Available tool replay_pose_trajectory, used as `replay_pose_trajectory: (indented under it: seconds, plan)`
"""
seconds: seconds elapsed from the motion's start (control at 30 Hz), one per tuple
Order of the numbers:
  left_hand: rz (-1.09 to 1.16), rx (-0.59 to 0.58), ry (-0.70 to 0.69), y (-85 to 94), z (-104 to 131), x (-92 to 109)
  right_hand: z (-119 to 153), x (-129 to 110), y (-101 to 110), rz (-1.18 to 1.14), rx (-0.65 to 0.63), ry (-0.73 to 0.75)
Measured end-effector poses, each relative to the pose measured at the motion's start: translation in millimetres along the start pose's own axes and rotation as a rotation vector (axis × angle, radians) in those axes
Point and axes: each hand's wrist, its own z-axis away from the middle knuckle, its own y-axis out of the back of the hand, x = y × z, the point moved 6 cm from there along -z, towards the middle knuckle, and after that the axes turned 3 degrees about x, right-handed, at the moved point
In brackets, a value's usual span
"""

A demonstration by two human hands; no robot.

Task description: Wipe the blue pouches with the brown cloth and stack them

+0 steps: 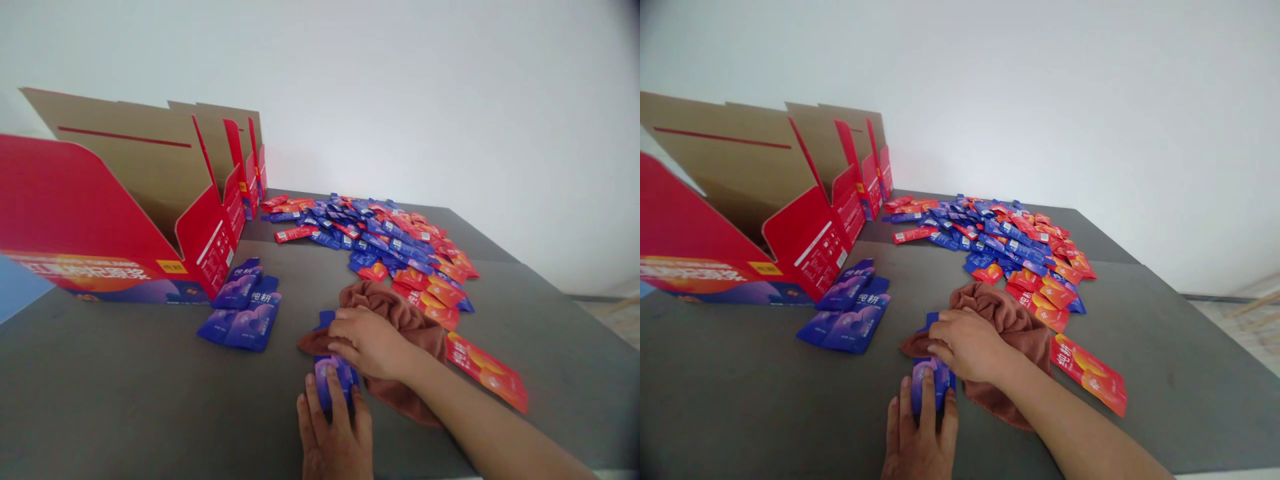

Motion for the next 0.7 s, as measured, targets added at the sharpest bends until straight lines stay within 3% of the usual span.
replay_pose_trajectory:
  seconds: [0.1, 0.2, 0.37, 0.5, 0.57, 0.7]
  plan:
    - [0.007, -0.006, -0.014, 0.7, -1.2, -0.3, -1.4, 17.6, 2.8, 0.058, 0.015, -0.132]
    - [0.01, -0.014, -0.01, 1.3, -2.2, -0.4, -0.6, 27.4, 6.6, 0.094, 0.046, -0.176]
    - [0.006, -0.011, 0.018, 0.6, -1.1, 0.4, 3.2, 12.5, 13.4, 0.01, 0.129, -0.039]
    - [0.006, -0.03, 0.019, -1.1, -0.1, 0.6, 5.8, -14.2, 6.5, -0.07, 0.002, 0.182]
    - [0.004, -0.038, 0.002, -0.7, -0.7, 0.7, 4.9, -17.0, 2.2, -0.052, -0.05, 0.187]
    - [-0.008, -0.022, -0.01, 3.0, -3.2, -0.5, 0.0, -1.1, 0.9, 0.007, -0.022, 0.065]
